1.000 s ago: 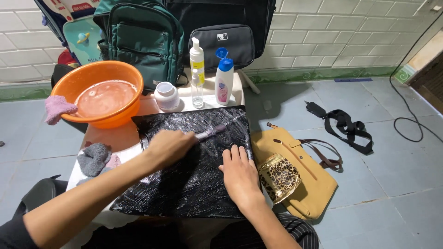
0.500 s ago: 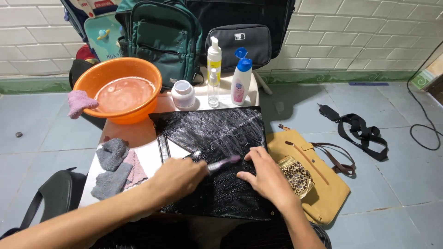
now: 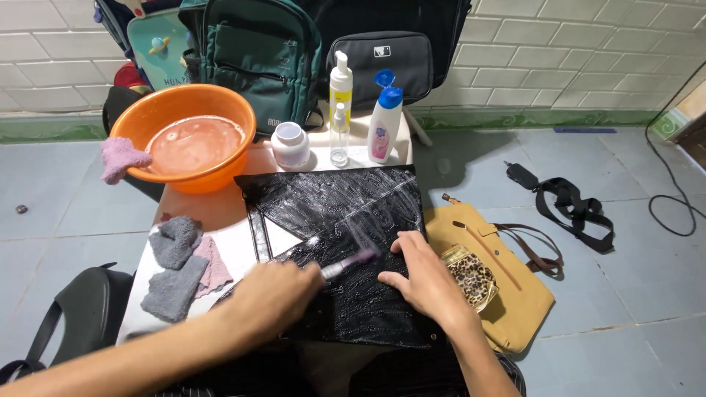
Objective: The person is cleaning a black leather bag by applying foam and scrubbing it with a toothbrush.
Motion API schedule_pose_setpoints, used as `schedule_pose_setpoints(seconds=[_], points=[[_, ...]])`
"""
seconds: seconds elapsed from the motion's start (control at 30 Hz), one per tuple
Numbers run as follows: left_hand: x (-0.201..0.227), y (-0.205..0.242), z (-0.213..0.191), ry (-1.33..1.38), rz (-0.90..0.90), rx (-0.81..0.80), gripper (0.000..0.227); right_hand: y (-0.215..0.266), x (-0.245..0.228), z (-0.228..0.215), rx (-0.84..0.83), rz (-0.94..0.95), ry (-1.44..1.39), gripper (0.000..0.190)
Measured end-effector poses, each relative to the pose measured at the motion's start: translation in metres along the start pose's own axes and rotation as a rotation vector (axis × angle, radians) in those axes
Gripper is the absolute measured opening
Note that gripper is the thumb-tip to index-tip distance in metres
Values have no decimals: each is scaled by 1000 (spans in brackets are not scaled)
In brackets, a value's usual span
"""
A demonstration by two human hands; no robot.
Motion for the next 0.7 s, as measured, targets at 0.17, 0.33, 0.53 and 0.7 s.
schedule_pose_setpoints(seconds=[0.17,0.33,0.53,0.7], points=[[-34,5,3,-62,-108,71,17,2,-2,0,-13,22,6,52],[-10,23,-1,85,47,113,31,2,-2,-4,-8,29,-34,49],[-21,34,8,42,-186,-42,19,5,-3,-5,19,27,-64,48],[-64,26,-2,-158,-147,150,28,3,0,-1,30,14,-29,49]])
Point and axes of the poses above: each hand's wrist, its own y-axis away from the middle knuckle, its own z-axis out of the palm, x = y × z, the point moved 7 cm from there along -y, towards the middle knuckle, and after that the axes turned 8 degrees about x, right-handed, at the moved point
